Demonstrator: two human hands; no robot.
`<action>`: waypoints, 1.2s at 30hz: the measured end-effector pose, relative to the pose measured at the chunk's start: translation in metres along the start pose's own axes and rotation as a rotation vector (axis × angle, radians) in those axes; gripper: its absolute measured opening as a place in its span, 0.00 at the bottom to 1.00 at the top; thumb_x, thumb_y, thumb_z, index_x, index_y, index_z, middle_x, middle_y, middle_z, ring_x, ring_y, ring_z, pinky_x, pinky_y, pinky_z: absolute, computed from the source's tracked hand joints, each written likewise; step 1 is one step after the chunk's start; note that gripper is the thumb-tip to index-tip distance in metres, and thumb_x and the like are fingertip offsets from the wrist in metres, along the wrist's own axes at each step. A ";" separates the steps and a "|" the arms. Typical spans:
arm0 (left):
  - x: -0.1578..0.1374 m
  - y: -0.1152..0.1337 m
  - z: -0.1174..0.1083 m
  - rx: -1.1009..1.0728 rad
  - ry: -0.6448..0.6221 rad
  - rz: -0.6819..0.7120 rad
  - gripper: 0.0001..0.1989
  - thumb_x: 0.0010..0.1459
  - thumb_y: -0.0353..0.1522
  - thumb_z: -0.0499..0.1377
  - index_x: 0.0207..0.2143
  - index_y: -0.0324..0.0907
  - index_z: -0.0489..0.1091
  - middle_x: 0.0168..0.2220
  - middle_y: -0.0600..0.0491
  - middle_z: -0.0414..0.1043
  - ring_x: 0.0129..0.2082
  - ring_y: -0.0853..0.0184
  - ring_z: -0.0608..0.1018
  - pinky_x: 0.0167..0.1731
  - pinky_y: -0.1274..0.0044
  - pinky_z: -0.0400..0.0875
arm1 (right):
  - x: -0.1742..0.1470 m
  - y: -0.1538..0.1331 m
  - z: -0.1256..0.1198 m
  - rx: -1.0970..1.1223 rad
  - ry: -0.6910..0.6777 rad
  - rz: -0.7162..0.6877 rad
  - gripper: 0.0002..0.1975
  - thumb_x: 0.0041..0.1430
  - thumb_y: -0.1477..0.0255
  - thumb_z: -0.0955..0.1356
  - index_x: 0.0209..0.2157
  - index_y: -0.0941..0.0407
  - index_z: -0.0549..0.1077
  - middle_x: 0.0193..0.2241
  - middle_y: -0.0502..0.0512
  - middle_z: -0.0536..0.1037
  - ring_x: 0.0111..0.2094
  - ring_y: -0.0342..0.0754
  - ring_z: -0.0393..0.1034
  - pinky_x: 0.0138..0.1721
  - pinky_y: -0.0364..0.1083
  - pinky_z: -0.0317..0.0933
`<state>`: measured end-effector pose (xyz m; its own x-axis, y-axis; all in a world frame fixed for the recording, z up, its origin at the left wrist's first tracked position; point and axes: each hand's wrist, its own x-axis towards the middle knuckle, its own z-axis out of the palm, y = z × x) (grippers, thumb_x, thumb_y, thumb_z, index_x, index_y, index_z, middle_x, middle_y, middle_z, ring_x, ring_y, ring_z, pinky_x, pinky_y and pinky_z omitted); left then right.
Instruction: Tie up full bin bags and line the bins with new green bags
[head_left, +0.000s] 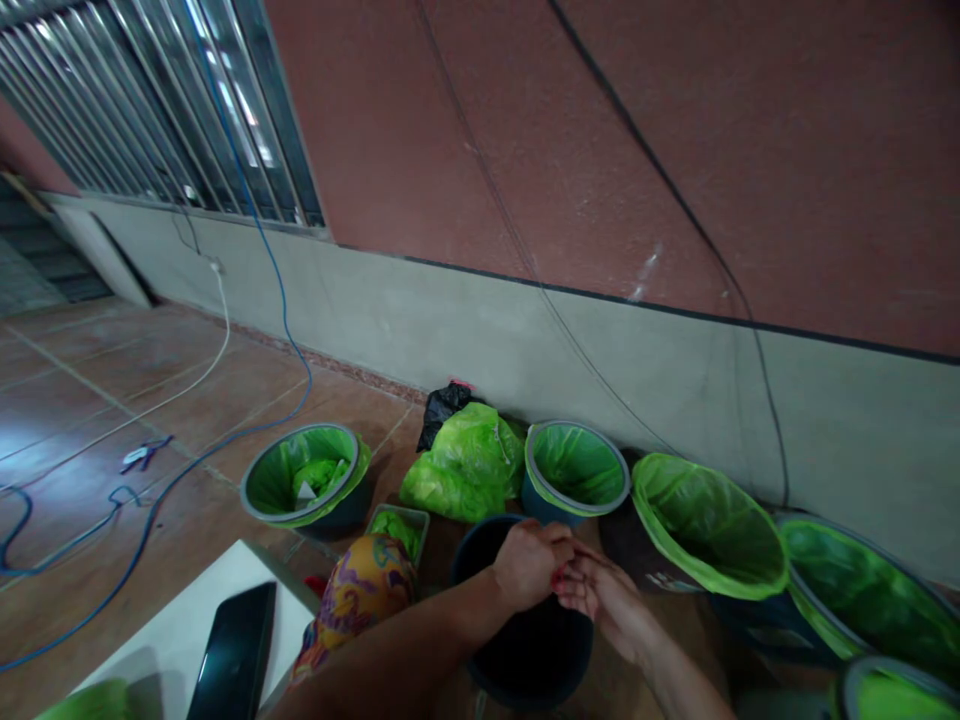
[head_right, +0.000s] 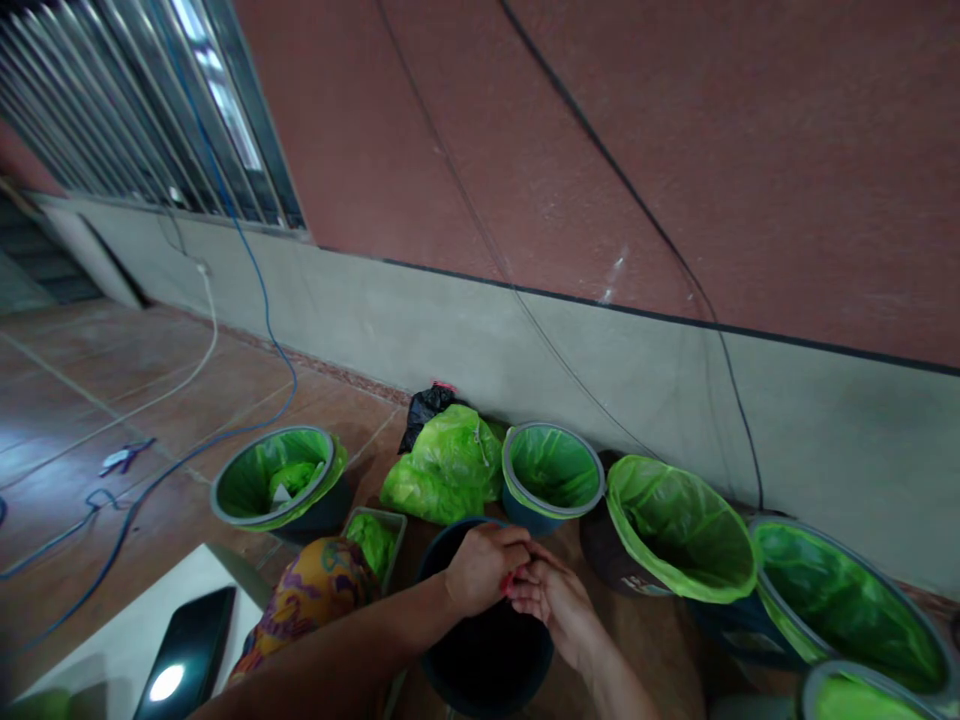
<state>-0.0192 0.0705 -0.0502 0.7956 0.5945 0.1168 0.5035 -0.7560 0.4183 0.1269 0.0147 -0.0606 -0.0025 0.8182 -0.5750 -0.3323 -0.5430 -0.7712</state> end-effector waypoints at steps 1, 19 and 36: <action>0.000 -0.001 0.001 0.016 0.008 0.006 0.09 0.60 0.34 0.58 0.41 0.42 0.74 0.43 0.49 0.74 0.40 0.66 0.76 0.43 0.74 0.69 | -0.001 -0.001 0.000 0.035 -0.015 0.009 0.15 0.45 0.71 0.70 0.38 0.55 0.71 0.23 0.50 0.77 0.23 0.43 0.73 0.26 0.43 0.66; -0.009 -0.005 0.002 0.089 0.122 0.010 0.09 0.63 0.33 0.56 0.39 0.44 0.76 0.37 0.51 0.74 0.38 0.66 0.74 0.50 0.67 0.63 | 0.002 -0.004 -0.011 -0.250 -0.190 -0.148 0.21 0.50 0.55 0.71 0.39 0.56 0.73 0.29 0.51 0.78 0.25 0.42 0.72 0.30 0.43 0.64; -0.019 -0.022 -0.031 0.134 -0.175 -0.456 0.14 0.62 0.29 0.49 0.35 0.41 0.76 0.35 0.47 0.79 0.39 0.61 0.79 0.41 0.72 0.67 | 0.010 -0.009 -0.035 -1.328 0.305 -0.220 0.11 0.48 0.83 0.66 0.23 0.57 0.78 0.25 0.59 0.80 0.31 0.50 0.75 0.34 0.45 0.60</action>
<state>-0.0559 0.0839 -0.0338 0.5237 0.8259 -0.2087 0.8424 -0.4656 0.2712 0.1634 0.0214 -0.0691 0.1944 0.9301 -0.3117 0.8420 -0.3212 -0.4335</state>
